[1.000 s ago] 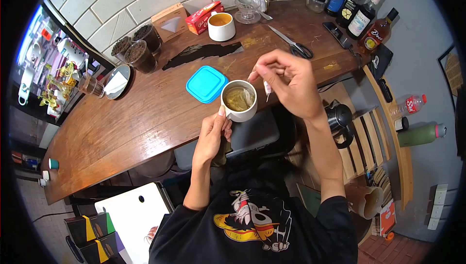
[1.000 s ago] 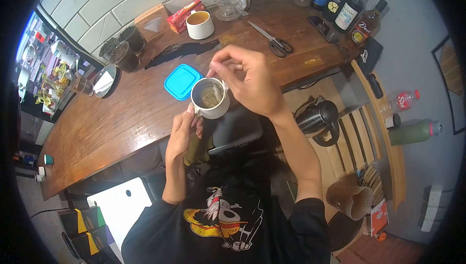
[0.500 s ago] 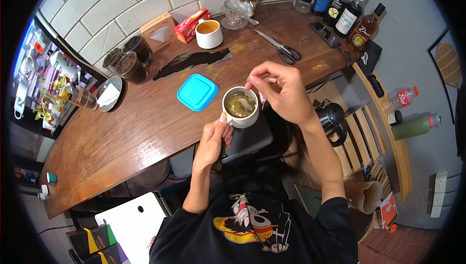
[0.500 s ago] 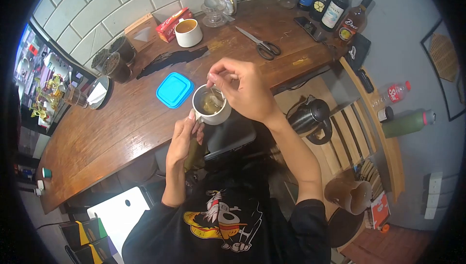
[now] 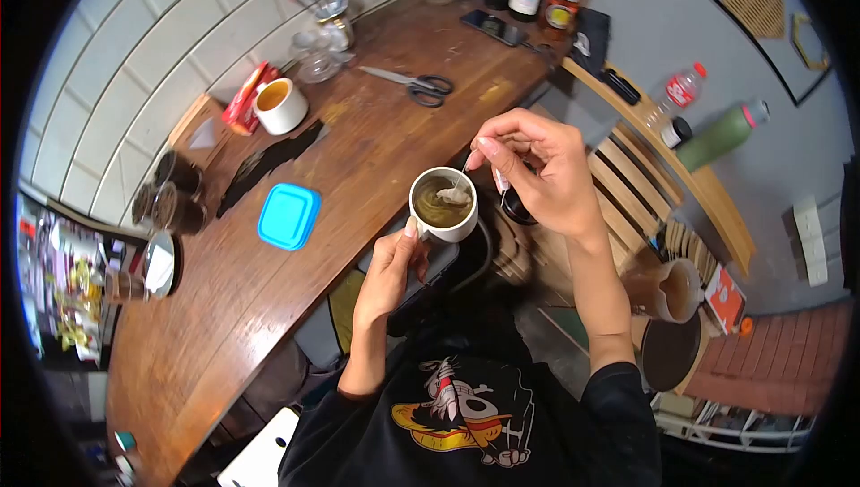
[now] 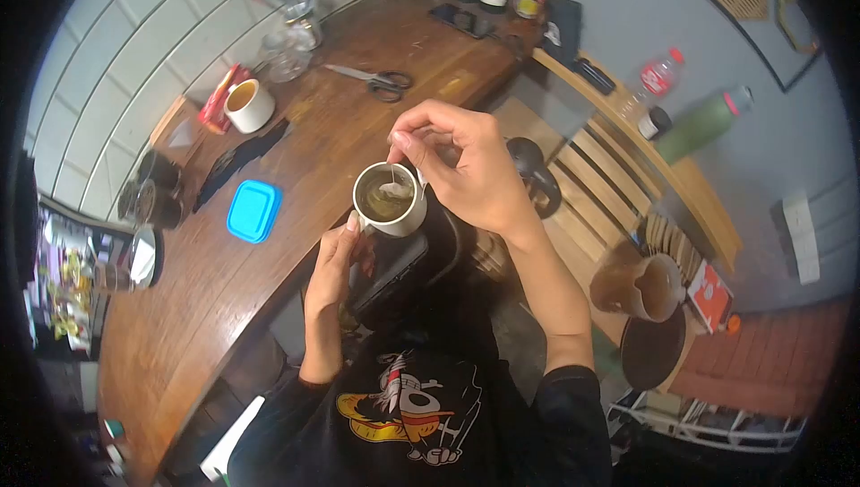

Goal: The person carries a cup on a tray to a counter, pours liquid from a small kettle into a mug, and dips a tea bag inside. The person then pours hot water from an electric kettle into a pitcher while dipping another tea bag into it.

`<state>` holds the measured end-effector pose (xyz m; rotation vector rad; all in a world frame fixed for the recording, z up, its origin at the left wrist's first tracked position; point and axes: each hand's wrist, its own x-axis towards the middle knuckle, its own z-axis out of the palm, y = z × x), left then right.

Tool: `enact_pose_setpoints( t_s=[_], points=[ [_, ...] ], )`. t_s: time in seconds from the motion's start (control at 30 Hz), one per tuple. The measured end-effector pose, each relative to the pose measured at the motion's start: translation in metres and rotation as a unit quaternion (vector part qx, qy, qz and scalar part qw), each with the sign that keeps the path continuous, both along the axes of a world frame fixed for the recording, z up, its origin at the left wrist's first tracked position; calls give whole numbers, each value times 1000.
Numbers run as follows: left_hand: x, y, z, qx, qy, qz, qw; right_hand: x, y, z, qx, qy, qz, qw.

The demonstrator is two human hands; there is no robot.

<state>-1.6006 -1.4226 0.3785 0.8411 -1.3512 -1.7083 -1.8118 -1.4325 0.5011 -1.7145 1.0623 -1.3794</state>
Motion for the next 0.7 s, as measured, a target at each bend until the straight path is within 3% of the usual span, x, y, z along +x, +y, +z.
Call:
enact_pose_setpoints(
  t_s=[0.17,0.33,0.43,0.7],
  points=[
    [-38,1,2,-16,-1,-81,997,-34,28,-19,-24,38,-50,998],
    [-84,8,-6,0,3,-177,984,-76,85,0,34,15,-163,986],
    [-119,17,-4,-18,16,-250,968,-106,112,-15,17,68,-180,981],
    [-205,62,-10,-20,13,-390,921,-157,202,-14,-8,39,-354,934]
  ],
)
